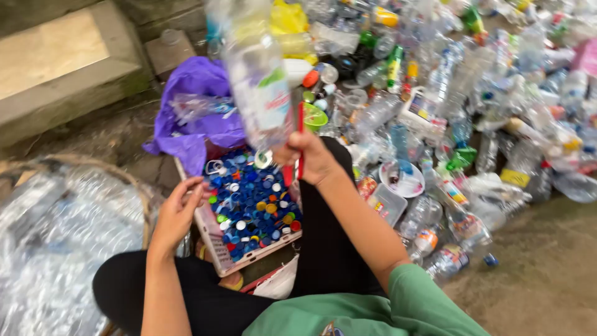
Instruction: The person sits on the ground and uses red scissors to cut the labels and bottoms off clear plastic water bottles. The cut pieces are placed into a basket, and the caps are collected in a crate.
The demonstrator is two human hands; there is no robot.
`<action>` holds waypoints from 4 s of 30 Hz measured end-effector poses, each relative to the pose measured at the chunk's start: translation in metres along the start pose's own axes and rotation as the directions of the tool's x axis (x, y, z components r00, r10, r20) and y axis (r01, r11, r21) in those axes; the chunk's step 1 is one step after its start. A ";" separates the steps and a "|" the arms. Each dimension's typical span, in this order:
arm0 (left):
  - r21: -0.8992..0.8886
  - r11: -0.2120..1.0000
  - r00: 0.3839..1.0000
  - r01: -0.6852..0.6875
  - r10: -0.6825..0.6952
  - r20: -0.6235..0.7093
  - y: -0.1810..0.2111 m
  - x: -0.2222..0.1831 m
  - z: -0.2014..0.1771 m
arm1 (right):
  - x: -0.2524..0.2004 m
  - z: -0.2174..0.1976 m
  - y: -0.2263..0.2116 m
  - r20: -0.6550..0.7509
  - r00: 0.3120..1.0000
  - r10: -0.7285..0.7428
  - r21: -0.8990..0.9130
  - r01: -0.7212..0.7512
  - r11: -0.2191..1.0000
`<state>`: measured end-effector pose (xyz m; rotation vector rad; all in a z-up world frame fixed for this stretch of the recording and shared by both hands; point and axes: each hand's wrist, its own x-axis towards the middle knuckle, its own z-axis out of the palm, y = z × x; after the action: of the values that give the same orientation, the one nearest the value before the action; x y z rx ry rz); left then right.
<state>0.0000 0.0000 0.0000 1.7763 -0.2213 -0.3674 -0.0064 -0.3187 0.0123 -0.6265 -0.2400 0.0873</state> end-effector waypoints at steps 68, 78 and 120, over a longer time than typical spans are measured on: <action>-0.425 0.900 0.919 -0.098 -0.082 -0.386 -0.072 0.008 0.027 | -0.014 -0.042 0.132 -0.138 0.903 0.406 -0.744 -0.365 0.559; -0.545 0.817 0.940 -0.185 -0.014 -0.340 -0.072 0.008 0.026 | -0.011 -0.033 0.130 -0.092 0.909 0.406 -0.773 -0.322 0.547; -0.233 0.969 0.864 -0.084 -0.046 -0.502 -0.070 0.032 0.013 | 0.025 0.051 0.085 0.164 0.977 0.132 -0.986 0.158 0.060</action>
<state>0.0217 -0.0064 -0.0752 1.5586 0.1770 0.0942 0.0044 -0.2174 0.0065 -2.1256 -0.5340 -0.0630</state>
